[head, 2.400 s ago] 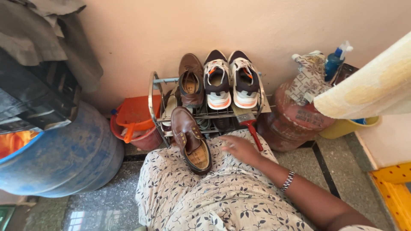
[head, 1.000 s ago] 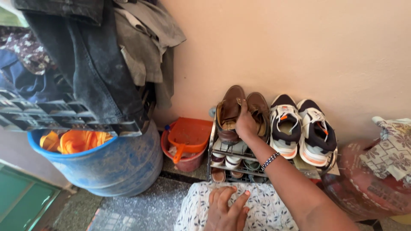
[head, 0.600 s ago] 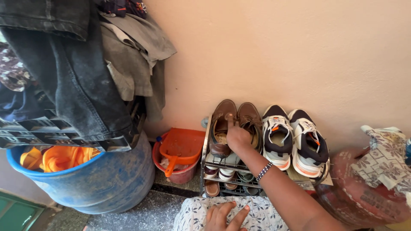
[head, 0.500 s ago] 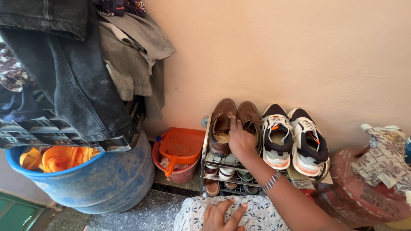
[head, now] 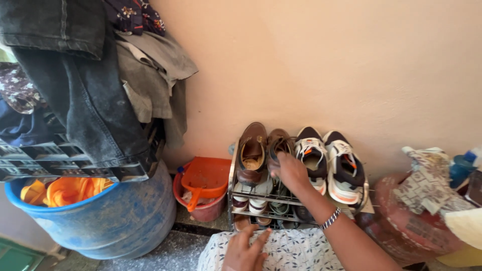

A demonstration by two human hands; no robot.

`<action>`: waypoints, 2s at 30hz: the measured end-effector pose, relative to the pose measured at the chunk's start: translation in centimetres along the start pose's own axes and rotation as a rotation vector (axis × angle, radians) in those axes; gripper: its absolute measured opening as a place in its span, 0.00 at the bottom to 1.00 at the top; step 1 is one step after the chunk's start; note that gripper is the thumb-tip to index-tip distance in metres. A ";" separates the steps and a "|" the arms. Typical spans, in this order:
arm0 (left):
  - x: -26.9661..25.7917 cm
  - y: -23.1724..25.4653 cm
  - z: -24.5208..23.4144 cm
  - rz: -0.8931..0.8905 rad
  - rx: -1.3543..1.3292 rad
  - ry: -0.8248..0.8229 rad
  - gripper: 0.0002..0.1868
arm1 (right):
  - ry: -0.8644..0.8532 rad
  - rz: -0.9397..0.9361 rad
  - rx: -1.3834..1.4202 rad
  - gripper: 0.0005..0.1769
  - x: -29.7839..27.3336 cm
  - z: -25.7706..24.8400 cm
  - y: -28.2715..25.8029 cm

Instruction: The person sits on the floor and cleans a brown leather shoe with a brush, then removes and re-laces the shoe. They repeat the process on a second brown leather shoe, removing and re-lacing it as well.

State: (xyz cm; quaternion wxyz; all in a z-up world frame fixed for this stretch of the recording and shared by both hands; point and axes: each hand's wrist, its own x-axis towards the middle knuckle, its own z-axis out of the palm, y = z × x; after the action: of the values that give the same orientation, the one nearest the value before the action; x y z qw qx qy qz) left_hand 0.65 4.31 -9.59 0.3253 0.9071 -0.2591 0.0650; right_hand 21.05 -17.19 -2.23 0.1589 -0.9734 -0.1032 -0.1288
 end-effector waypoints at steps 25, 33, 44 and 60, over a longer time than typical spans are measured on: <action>0.7 3.3 1.0 -0.375 -0.733 0.066 0.35 | 0.176 -0.595 0.043 0.11 -25.5 -8.3 -1.7; 2.0 5.1 7.7 -0.382 -0.783 0.141 0.41 | -0.035 -0.748 -0.094 0.08 -26.7 -5.6 1.8; 0.0 -0.6 12.4 -0.617 -0.695 -0.120 0.31 | -0.016 -0.447 0.161 0.13 -25.9 -3.7 3.6; 1.7 -1.0 12.5 -0.869 -0.769 -0.191 0.31 | -0.130 -0.014 0.392 0.29 -22.1 1.1 4.0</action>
State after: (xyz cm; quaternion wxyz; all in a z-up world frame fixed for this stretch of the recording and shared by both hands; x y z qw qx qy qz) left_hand 1.99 -3.62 -19.40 0.6029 0.7489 0.1031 -0.2549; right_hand 1.36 -24.04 -10.64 0.3372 -0.9294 -0.1433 -0.0445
